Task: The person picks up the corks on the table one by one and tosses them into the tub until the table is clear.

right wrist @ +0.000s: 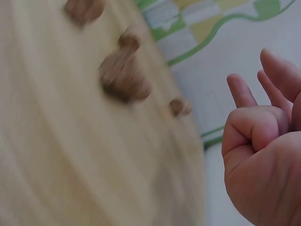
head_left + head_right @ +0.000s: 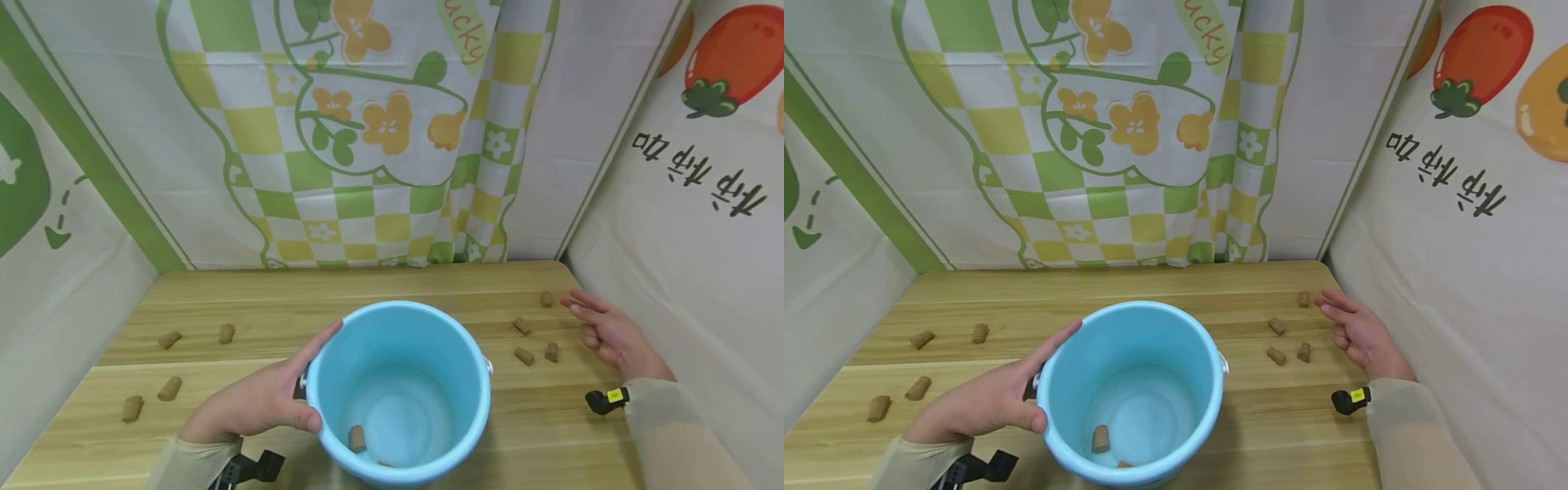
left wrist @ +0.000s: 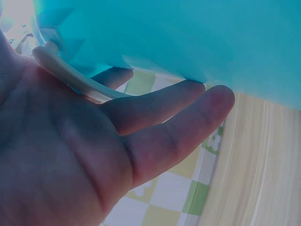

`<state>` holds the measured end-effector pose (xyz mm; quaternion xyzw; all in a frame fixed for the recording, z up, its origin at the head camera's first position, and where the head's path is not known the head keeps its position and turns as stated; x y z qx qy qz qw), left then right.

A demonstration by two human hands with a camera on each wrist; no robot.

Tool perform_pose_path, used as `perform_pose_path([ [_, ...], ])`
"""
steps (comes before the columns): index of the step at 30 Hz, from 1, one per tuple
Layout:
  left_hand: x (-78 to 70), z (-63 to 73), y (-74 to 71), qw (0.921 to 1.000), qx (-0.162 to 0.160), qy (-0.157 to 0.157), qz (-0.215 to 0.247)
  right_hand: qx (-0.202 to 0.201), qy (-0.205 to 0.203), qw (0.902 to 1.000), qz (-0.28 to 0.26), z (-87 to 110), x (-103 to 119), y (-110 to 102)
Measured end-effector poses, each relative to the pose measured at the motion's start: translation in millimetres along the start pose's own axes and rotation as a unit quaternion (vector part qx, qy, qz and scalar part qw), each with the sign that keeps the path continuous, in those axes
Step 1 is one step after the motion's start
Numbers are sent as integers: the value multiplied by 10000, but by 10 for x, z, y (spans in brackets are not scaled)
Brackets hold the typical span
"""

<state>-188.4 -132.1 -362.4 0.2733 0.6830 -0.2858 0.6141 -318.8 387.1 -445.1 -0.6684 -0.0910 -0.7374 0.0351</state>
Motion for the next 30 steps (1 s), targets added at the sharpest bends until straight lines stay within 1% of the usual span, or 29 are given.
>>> perform_pose_path([
  [3,-18,4,9,10000,-4,47,-37,-234,107,9993,262,-13,-124,-109],
  [7,-13,6,12,10000,-2,51,-52,-543,355,9966,505,-9,-273,-211],
  [10,9,4,4,10000,-9,3,-74,-718,580,9920,864,-8,-366,-247],
  [12,26,2,-5,10000,-22,-56,-77,-858,725,9868,1169,-19,-413,-270],
  [14,35,1,-16,9998,-57,-156,-87,-950,756,9834,1351,-45,-433,-286],
  [17,34,4,-26,9997,-80,-216,-80,-1081,739,9820,1361,-99,-424,-316],
  [21,14,8,-21,9997,-80,-230,-71,-1115,716,9843,1162,-170,-401,-345],
  [22,10,8,-17,9997,-79,-236,-56,-1118,741,9839,1178,-183,-399,-353],
  [27,3,3,-14,9999,-61,-56,-131,-1161,890,9814,1244,-244,-402,-403],
  [30,12,-1,-8,9998,-74,-114,-116,-1156,1017,9797,1282,-272,-421,-426],
])
Point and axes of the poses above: each hand's wrist, its own z-axis away from the middle knuckle, its own y-axis out of the palm, x = y × z, the point moved 7 cm from there along -z, towards the middle knuckle, and after that the axes turned 15 degrees about z, right-handed, at the moved point
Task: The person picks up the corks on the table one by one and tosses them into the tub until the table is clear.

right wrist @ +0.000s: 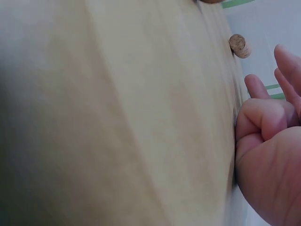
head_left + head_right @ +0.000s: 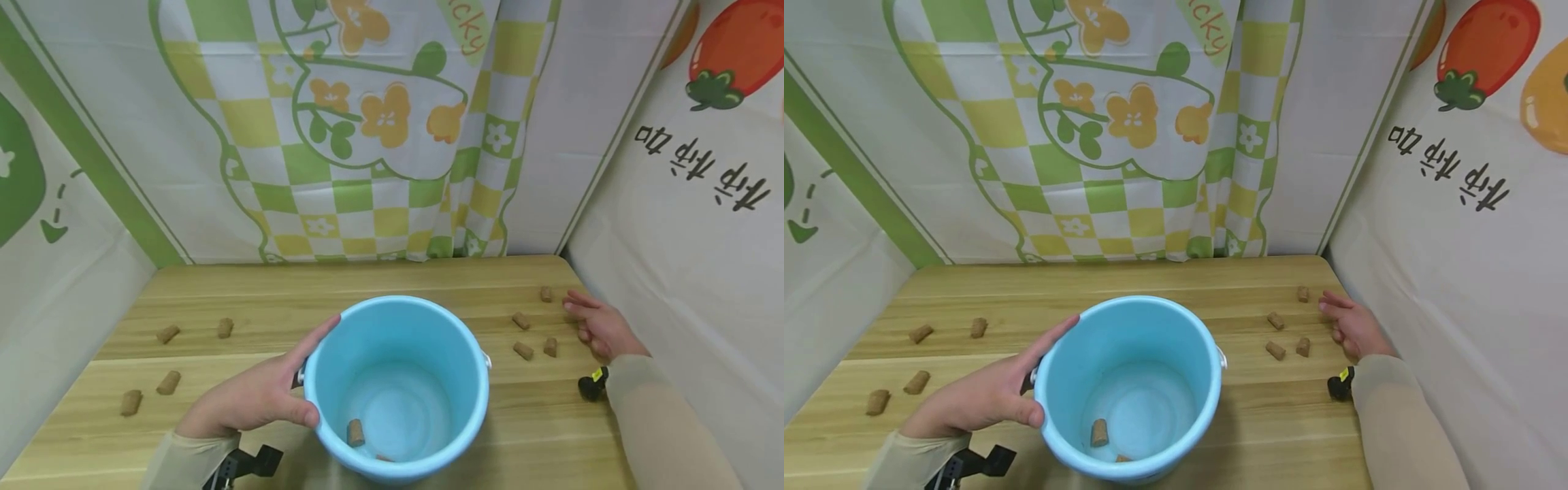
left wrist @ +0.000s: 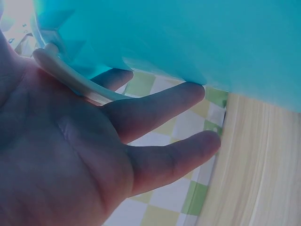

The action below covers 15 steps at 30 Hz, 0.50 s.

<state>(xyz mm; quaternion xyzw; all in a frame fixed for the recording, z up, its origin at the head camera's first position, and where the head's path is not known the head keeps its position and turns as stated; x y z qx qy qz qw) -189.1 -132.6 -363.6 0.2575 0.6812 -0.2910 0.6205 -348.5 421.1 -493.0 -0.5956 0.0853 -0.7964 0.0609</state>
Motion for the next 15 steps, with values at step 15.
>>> perform_pose_path([
  [15,28,-5,-19,9999,-48,-119,37,175,-28,9949,990,-150,66,16],
])
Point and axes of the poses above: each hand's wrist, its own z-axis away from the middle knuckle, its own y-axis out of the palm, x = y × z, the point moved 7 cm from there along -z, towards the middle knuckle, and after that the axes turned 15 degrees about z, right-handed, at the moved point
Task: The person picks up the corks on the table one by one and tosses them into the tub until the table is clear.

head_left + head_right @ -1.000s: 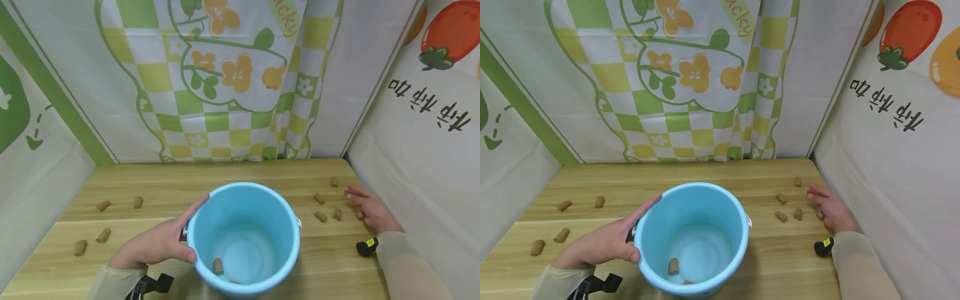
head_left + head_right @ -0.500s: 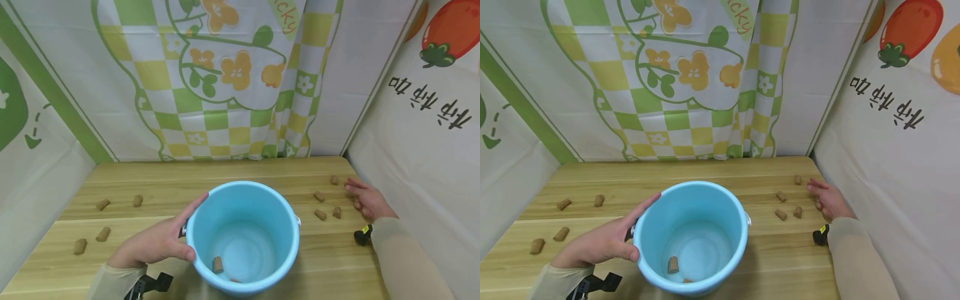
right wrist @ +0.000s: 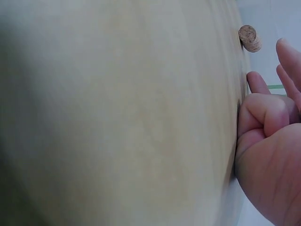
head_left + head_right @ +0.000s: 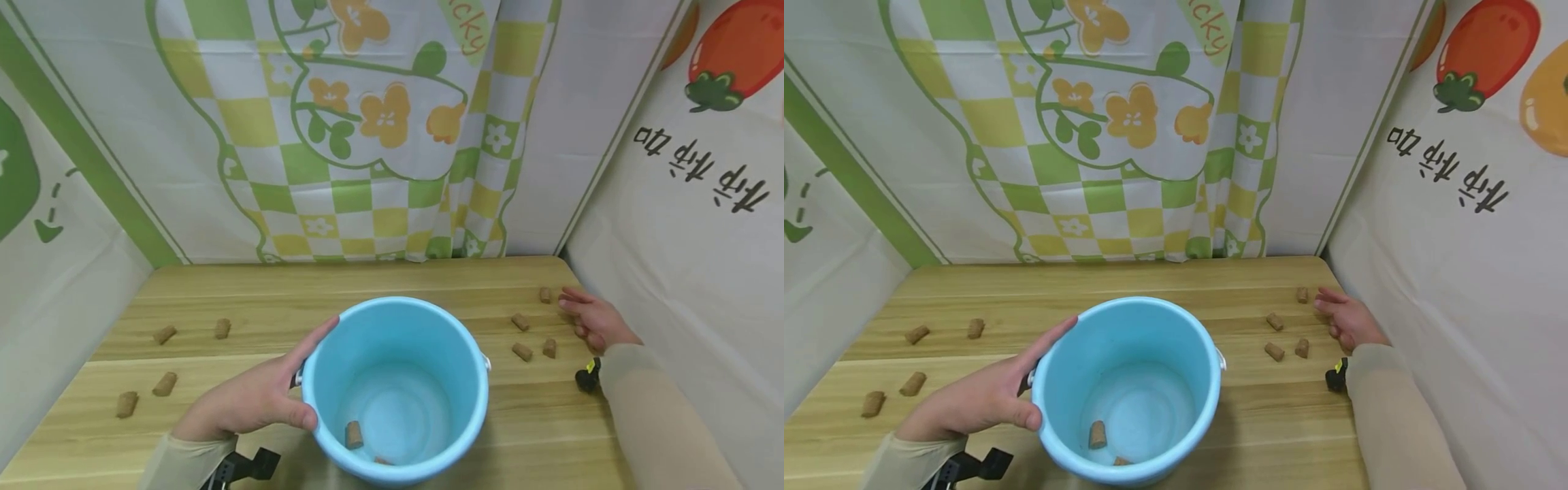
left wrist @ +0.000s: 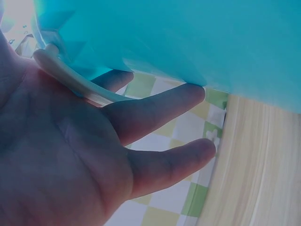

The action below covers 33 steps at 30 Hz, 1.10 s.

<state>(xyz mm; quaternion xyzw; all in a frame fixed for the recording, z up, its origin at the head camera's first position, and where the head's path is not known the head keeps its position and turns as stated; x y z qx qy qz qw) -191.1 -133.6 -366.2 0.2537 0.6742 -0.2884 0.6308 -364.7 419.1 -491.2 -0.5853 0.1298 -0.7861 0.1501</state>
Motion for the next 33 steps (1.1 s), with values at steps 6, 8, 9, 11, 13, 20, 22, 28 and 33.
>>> perform_pose_path([
  [6,-18,15,6,10000,1,24,4,-54,-6,9999,128,-60,48,21],
  [8,-25,16,10,10000,9,47,13,-92,67,9998,163,-79,39,21],
  [9,-27,18,10,10000,13,58,-1,-96,92,9998,175,-87,37,25],
  [11,-22,23,8,10000,3,59,-45,-103,144,9997,184,-105,30,31],
  [13,-17,23,5,9999,11,103,-94,-125,162,9995,219,-121,28,30],
  [20,0,12,2,9997,55,229,-92,-62,134,9993,347,-157,39,28],
  [22,-4,10,5,9997,61,232,-77,-41,195,9993,323,-171,28,29],
  [28,-23,1,19,9999,59,78,59,-70,236,9989,411,-229,12,16],
  [33,-36,1,28,9999,59,-1,102,-109,194,9981,575,-223,31,19],
])
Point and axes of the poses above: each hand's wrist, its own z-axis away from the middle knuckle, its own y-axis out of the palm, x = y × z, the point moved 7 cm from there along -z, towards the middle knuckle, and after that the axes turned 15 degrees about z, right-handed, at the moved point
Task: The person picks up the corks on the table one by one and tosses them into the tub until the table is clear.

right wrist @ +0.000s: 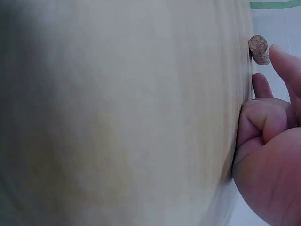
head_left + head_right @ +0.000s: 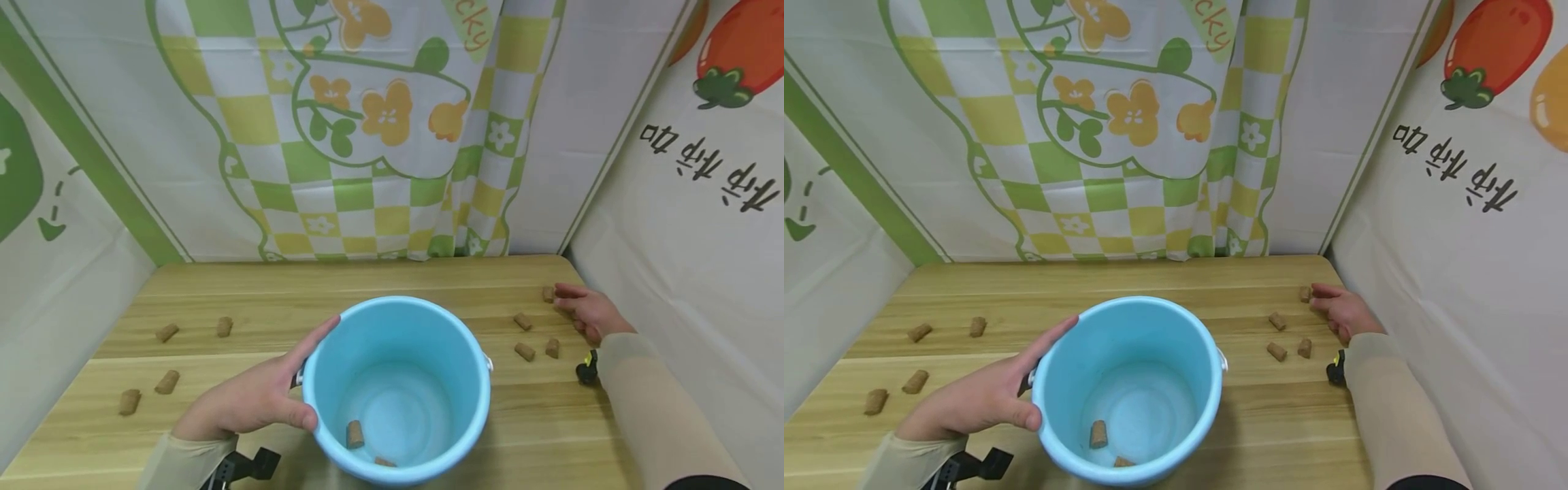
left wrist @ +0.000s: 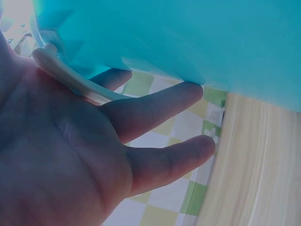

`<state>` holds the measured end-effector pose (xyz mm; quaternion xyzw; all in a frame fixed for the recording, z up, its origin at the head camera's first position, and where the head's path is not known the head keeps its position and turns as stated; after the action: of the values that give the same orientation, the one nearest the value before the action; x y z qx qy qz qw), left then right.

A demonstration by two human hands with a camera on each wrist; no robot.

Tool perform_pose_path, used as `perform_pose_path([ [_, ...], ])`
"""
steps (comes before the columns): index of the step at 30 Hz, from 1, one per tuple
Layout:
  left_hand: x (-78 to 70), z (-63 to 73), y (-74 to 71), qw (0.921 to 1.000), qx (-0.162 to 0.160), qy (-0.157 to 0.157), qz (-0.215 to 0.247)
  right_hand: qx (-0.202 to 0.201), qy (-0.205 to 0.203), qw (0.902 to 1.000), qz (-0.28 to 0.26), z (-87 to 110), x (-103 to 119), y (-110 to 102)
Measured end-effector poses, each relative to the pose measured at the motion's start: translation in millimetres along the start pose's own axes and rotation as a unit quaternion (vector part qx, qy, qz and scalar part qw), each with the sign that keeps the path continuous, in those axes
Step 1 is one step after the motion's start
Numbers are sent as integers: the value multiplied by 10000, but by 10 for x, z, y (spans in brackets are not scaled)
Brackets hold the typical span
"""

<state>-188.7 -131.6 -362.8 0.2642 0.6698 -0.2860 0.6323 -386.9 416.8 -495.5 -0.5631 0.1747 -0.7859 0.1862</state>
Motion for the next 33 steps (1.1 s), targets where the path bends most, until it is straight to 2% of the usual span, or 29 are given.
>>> perform_pose_path([
  [15,-1,-17,-5,9999,18,-64,83,-91,198,9997,118,-3,23,-6],
  [22,0,-18,-8,9998,23,-81,189,-132,242,9987,433,-28,5,-10],
  [33,10,-12,-4,9998,36,-93,175,-72,22,9988,492,2,57,26],
])
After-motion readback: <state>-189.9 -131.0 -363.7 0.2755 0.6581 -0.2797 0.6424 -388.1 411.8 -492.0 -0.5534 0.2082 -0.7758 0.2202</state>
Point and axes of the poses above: each hand's wrist, its own z-axis away from the middle knuckle, its own y-axis out of the palm, x = y × z, the point moved 7 cm from there along -z, towards the middle knuckle, and after that the axes turned 15 degrees about z, right-handed, at the moved point
